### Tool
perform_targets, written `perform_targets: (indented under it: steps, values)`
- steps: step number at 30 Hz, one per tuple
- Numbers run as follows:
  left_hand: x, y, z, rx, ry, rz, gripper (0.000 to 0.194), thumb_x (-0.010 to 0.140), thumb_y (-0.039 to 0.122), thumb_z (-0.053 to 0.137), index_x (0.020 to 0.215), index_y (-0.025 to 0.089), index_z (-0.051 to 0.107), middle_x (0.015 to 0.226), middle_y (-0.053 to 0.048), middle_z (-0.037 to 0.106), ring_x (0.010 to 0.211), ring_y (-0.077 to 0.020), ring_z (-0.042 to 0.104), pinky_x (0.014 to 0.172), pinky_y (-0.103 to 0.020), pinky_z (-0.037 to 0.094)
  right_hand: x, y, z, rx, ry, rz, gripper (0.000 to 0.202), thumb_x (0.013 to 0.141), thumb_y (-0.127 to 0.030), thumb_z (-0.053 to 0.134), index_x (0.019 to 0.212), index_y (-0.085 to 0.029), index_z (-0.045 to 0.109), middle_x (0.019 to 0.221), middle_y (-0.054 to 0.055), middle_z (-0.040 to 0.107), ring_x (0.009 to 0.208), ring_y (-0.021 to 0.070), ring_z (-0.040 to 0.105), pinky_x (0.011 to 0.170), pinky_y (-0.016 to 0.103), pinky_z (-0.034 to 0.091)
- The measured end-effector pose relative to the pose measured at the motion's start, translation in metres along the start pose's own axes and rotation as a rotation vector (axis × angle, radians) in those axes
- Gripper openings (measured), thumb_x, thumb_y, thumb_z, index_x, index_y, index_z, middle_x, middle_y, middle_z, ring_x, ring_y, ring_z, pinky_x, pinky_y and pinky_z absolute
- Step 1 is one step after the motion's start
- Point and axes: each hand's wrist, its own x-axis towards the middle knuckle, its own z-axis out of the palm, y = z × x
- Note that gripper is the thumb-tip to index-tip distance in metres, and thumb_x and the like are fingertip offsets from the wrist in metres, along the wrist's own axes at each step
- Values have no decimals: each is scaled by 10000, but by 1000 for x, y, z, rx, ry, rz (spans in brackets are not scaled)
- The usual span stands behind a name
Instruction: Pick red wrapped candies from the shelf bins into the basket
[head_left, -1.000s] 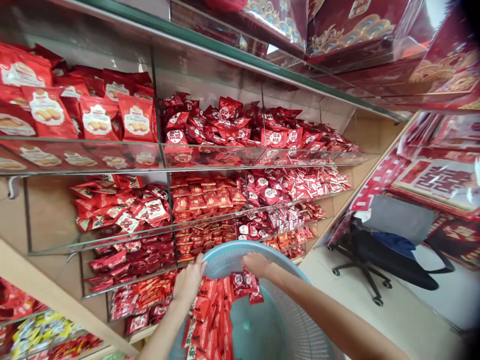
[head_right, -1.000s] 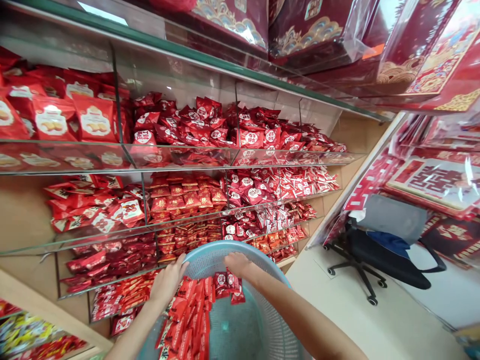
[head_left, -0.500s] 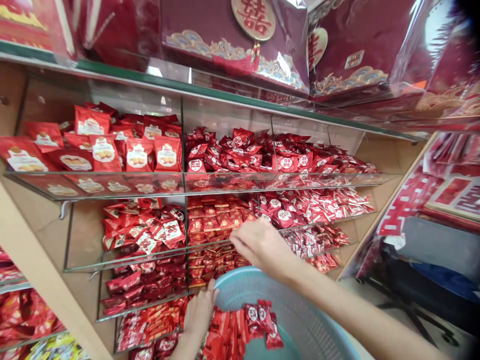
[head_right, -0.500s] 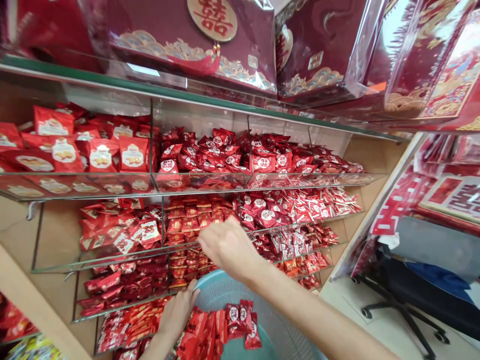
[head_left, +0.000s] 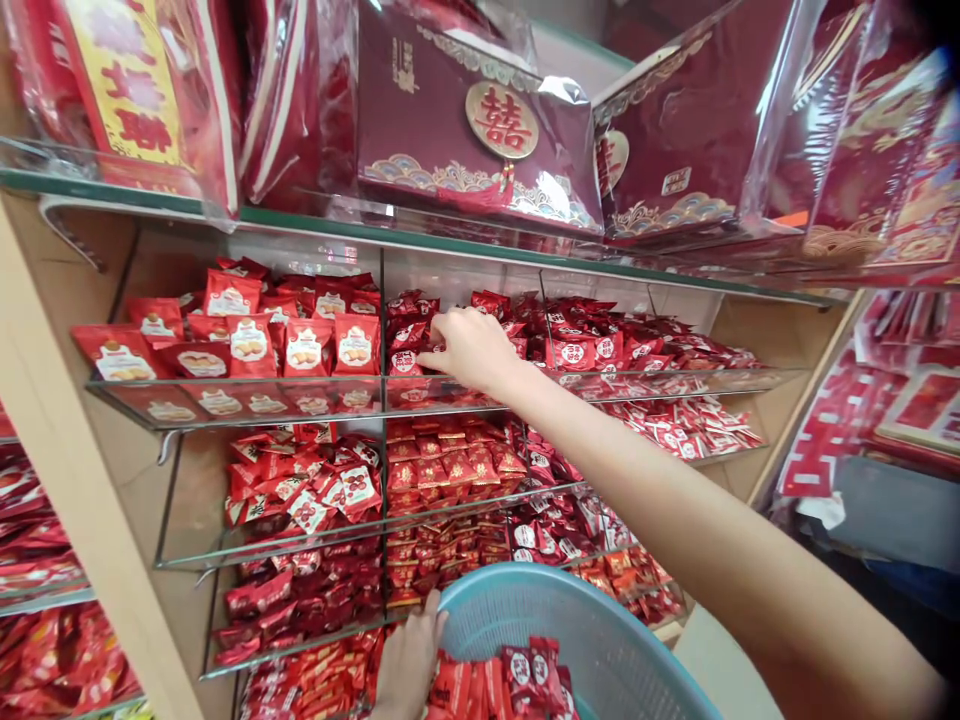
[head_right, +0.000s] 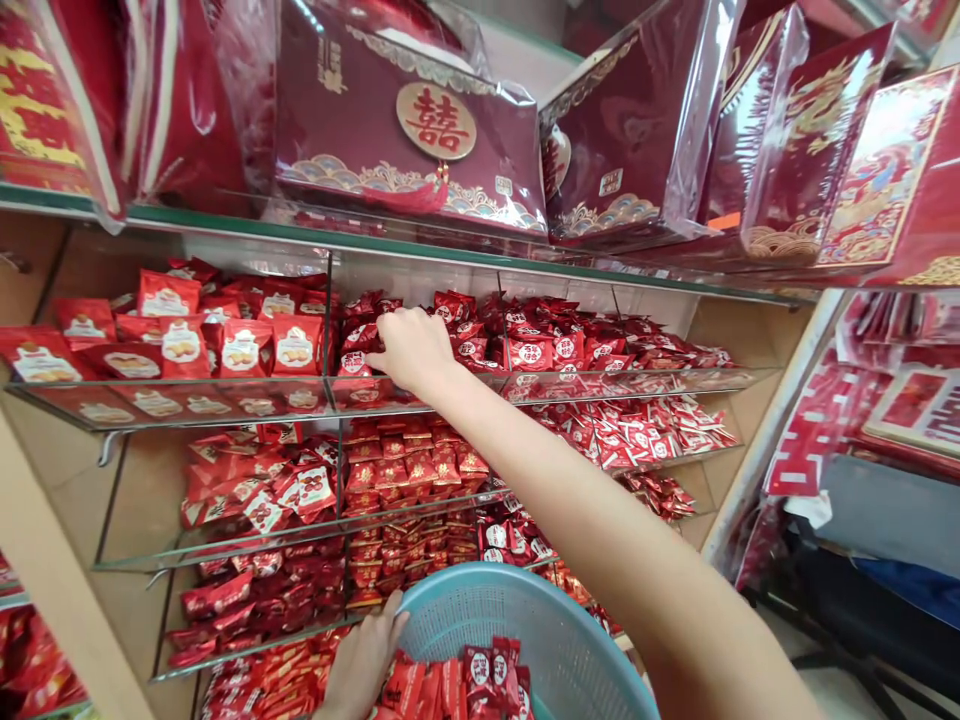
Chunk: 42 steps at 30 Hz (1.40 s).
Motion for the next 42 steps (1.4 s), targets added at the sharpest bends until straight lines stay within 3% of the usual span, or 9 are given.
perform_targets:
  steps: [5, 11, 20, 24, 28, 31, 35, 39, 42]
  values:
    - [0, 0, -3, -24, -32, -14, 462, 917, 343, 199, 1335, 222, 355, 1066, -120, 624, 906, -191, 624, 734, -279, 474, 7, -2, 6, 13, -48, 118, 89, 727, -191, 544, 782, -150, 601, 840, 115, 637, 828, 242, 587, 724, 350, 440]
    - [0, -1, -1, -20, -25, -3, 464, 916, 339, 205, 1335, 210, 356, 1052, -123, 629, 905, -208, 625, 731, -299, 476, 15, 20, 4, 213, 78, 312, 100, 719, -221, 513, 698, -174, 599, 775, 82, 626, 806, 228, 590, 741, 345, 444]
    - [1, -1, 0, 6, 15, 7, 451, 916, 335, 211, 1322, 223, 372, 1025, -125, 636, 859, -202, 638, 690, -277, 482, 9, 35, -7, 593, 293, 284, 131, 689, -171, 492, 594, -123, 567, 623, 25, 575, 694, 152, 556, 705, 301, 428]
    - [-1, 1, -2, 32, 15, 6, 458, 917, 350, 203, 1323, 220, 370, 994, -127, 646, 860, -219, 639, 706, -309, 486, -19, 35, -20, 784, 314, 172, 115, 747, -193, 476, 702, -122, 555, 625, 1, 561, 624, 101, 540, 636, 266, 444]
    - [-1, 2, -5, 15, 17, 15, 464, 916, 379, 206, 1320, 218, 366, 956, -121, 655, 842, -228, 644, 693, -319, 483, -79, 26, -22, 982, 63, 125, 88, 773, -219, 505, 732, -146, 531, 626, -26, 556, 541, 58, 525, 554, 211, 444]
    - [-1, 2, -7, -9, -13, 12, 465, 913, 395, 206, 1319, 223, 356, 965, -123, 653, 839, -224, 644, 690, -318, 476, -136, 25, 4, 1136, -219, 200, 88, 768, -231, 535, 741, -148, 543, 631, -29, 561, 532, 48, 519, 530, 190, 434]
    - [-1, 3, -9, -62, -37, 8, 466, 912, 410, 178, 1308, 234, 349, 956, -112, 657, 826, -218, 647, 680, -308, 473, -217, 41, 73, 1230, -521, 397, 123, 762, -254, 535, 714, -140, 538, 627, -29, 552, 520, 51, 521, 505, 185, 417]
    - [0, 3, -9, -32, -22, 18, 452, 912, 393, 197, 1293, 224, 374, 1002, -115, 643, 833, -223, 644, 689, -319, 475, -286, 59, 139, 1104, -750, 600, 83, 719, -211, 531, 683, -136, 531, 539, -40, 529, 445, 70, 512, 435, 180, 378]
    - [0, 2, -6, -23, -17, 16, 449, 913, 398, 198, 1288, 229, 378, 990, -112, 647, 822, -210, 646, 687, -305, 473, -315, 61, 170, 1007, -826, 661, 65, 707, -170, 503, 654, -140, 523, 469, -49, 489, 413, 79, 499, 410, 175, 357]
